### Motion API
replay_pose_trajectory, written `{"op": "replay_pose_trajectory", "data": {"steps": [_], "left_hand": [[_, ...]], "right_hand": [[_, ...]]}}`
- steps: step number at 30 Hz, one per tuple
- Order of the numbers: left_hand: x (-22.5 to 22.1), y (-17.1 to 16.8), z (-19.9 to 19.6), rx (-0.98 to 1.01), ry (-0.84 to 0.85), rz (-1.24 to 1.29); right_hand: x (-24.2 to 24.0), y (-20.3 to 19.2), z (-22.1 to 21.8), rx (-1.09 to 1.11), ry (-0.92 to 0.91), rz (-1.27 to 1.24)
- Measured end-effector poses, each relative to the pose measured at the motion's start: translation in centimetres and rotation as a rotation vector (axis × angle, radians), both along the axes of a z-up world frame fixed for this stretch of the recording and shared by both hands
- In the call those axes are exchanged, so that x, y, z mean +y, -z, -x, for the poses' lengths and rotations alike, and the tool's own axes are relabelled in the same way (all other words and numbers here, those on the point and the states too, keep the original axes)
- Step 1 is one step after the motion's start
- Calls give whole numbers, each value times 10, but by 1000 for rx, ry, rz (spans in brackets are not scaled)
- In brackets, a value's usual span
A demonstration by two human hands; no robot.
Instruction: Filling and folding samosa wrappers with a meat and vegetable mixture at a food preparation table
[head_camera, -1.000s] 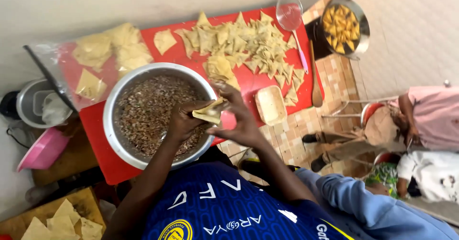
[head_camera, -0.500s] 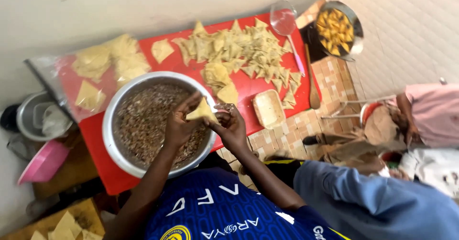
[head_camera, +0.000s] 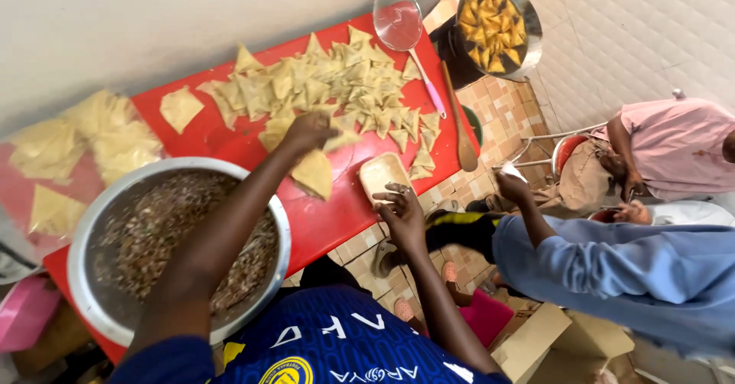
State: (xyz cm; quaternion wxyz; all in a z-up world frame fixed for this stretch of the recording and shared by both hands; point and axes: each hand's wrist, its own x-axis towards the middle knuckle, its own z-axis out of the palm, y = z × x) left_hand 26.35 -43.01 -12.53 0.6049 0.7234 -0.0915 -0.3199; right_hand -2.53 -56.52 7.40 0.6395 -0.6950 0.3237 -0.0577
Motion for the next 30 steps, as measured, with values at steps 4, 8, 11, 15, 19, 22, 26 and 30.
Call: {"op": "replay_pose_trajectory", "data": {"steps": [4,8,11,15,19,22,26,30], "left_hand": [[-81,14,-76,-507,65,-302],[-101,-16,-101,-654,-73,-236],[-103,17,-117,-569,205,-442],[-54,2,-94,-554,202,-263],[45,-87,-37,-644,-40,-42],[125,-147,10,-533,-169,70],[212,-178,76,-449,-342,117],[252,-215,134,-256,-442,146]], "right_hand": [[-28,11,-1,52,-5,-17],[-20,29,-12,127,-71,108],[-17,92,-37,104,-314,382],[32,109,-78,321,-516,462],[33,189,-84,-85,-750,803],[29,202,-97,-51,-788,864],[28,192,-102,136,-697,819],[37,155,-120,10,-438,793]]}}
